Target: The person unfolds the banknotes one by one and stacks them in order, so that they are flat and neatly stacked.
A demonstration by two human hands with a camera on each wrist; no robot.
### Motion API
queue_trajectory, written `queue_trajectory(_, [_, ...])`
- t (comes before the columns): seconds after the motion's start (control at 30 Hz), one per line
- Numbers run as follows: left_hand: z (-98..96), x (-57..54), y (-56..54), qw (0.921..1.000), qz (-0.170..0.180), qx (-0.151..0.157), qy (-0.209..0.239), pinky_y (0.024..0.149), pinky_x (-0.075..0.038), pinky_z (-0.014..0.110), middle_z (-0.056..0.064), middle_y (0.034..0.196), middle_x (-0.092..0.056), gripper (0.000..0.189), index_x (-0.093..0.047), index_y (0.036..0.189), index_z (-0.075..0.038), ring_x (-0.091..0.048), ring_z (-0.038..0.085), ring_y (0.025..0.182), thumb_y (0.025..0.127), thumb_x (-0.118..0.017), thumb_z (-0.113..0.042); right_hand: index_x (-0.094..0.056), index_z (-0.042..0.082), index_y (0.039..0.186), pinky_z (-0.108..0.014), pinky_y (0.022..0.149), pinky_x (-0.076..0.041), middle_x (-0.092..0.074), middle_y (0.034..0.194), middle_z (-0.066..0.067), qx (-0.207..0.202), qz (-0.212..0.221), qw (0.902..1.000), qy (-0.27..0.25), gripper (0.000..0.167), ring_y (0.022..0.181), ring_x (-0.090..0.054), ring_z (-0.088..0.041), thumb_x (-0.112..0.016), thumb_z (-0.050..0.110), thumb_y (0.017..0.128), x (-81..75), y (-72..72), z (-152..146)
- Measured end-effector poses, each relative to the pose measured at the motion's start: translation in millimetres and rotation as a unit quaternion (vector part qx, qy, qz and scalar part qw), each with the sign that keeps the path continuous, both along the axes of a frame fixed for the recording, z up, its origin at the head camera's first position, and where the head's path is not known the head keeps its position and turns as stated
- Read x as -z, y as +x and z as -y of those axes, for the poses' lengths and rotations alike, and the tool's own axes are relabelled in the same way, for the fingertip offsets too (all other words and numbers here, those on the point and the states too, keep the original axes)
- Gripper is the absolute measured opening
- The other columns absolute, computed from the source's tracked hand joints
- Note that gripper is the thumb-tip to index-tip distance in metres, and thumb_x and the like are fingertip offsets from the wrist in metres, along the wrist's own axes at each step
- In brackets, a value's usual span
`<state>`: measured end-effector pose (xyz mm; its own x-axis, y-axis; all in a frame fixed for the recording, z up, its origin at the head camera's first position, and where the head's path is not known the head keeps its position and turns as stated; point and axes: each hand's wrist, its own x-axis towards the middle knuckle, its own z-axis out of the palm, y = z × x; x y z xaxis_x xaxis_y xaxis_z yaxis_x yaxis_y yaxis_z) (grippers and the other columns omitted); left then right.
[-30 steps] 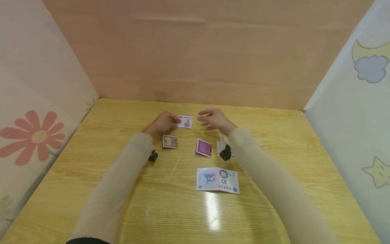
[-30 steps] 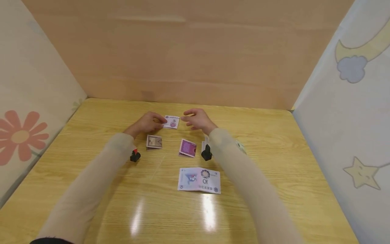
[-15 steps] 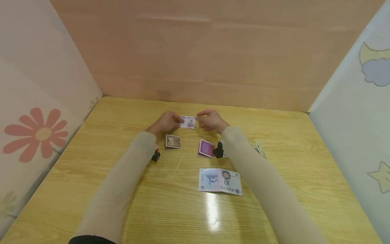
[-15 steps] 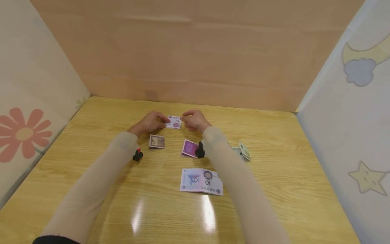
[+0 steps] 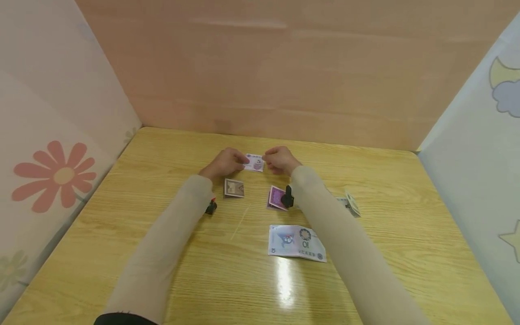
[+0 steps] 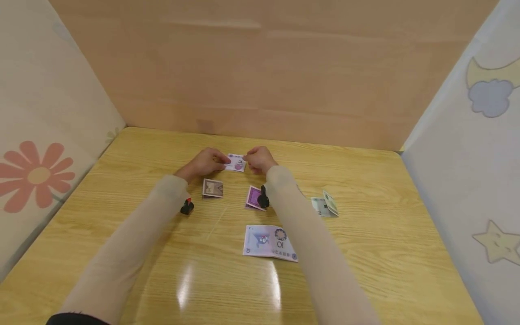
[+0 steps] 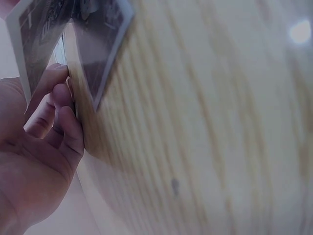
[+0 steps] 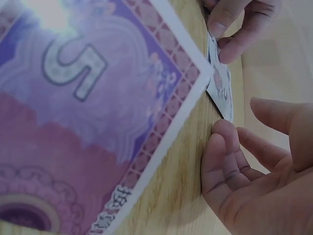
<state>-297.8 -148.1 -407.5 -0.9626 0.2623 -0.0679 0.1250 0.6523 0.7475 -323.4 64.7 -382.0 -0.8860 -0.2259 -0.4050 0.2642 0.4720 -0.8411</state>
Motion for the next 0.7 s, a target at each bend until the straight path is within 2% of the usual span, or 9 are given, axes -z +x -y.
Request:
queue_trajectory(0.37, [-1.8, -1.1, 0.9, 0.9993, 0.032, -0.018, -0.001, 0.096, -0.047, 0.039, 0.013, 0.126, -0.065, 0.023, -0.074, 0.115, -0.003, -0.055, 0.026, 0.108, 0.094, -0.066, 0.001, -0.059, 0.0, 0.132, -0.024, 0.06, -0.048, -0.06, 0.09, -0.008, 0.004, -0.013, 0.9998, 0.018, 0.036, 0.068, -0.055, -0.013, -0.064, 0.013, 0.099, 1.4, 0.8, 3.6])
queue_trajectory(0.53, [-0.4, -0.9, 0.4, 0.9994, 0.031, -0.018, -0.001, 0.098, -0.047, 0.04, 0.013, 0.123, -0.066, 0.023, -0.074, 0.114, -0.003, -0.057, 0.026, 0.11, 0.093, -0.066, 0.001, -0.06, 0.001, 0.13, -0.024, 0.057, -0.047, -0.061, 0.087, -0.008, 0.014, -0.021, 0.9996, 0.013, 0.034, 0.066, -0.054, -0.013, -0.065, 0.011, 0.097, 5.1, -0.8, 5.9])
queue_trajectory(0.7, [1.0, -0.6, 0.4, 0.9994, 0.03, -0.017, -0.001, 0.094, -0.048, 0.039, 0.013, 0.122, -0.067, 0.023, -0.074, 0.114, -0.003, -0.058, 0.026, 0.107, 0.092, -0.066, 0.002, -0.061, 0.002, 0.127, -0.024, 0.057, -0.047, -0.062, 0.09, -0.008, 0.024, -0.025, 0.9994, 0.01, 0.031, 0.068, -0.055, -0.014, -0.066, 0.01, 0.096, 8.2, -2.7, 8.2])
